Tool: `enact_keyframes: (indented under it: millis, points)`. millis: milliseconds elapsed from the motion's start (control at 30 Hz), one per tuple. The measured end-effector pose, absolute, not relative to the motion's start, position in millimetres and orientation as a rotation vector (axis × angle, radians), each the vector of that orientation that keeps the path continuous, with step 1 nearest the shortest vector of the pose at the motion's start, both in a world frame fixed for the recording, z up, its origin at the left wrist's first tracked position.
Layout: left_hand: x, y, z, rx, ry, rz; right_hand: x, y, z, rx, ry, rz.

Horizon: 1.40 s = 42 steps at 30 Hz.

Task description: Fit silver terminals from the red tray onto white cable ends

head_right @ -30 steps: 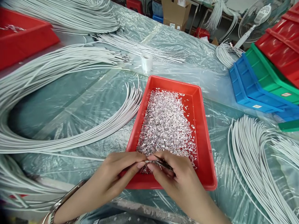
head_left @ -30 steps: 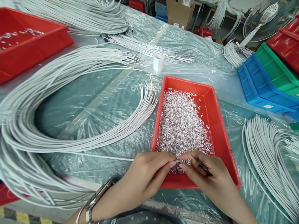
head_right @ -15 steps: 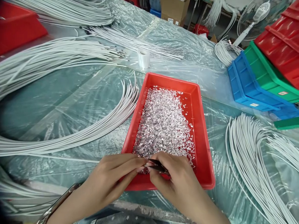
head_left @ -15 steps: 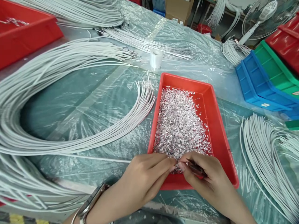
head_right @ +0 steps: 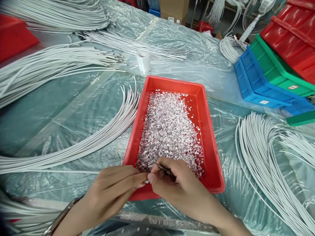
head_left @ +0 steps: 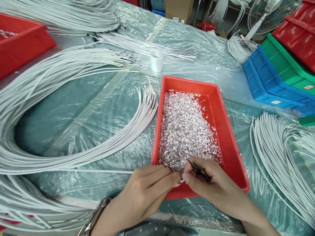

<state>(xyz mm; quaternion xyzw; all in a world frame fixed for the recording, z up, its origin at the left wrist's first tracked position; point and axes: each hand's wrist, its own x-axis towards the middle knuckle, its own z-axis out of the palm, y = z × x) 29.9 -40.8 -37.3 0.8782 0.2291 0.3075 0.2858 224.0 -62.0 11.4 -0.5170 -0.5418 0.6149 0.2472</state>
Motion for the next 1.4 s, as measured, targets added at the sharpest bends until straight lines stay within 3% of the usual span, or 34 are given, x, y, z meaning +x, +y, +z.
enact_keyframes:
  millis: [533, 1033, 1133, 1400]
  points:
    - [26, -43, -43, 2.377, 0.573, 0.997, 224, -61, 3, -1.227, -1.156, 1.999]
    - [24, -45, -40, 2.457, 0.591, 1.077, 222, -65, 11, -1.336, -1.329, 1.893]
    - [26, -46, -39, 2.367, 0.650, 1.072, 220, -67, 8, -1.340, -1.377, 1.778]
    - [26, -52, -34, 1.991, 0.958, 0.910, 218, -71, 2, -1.270, -1.724, 1.048]
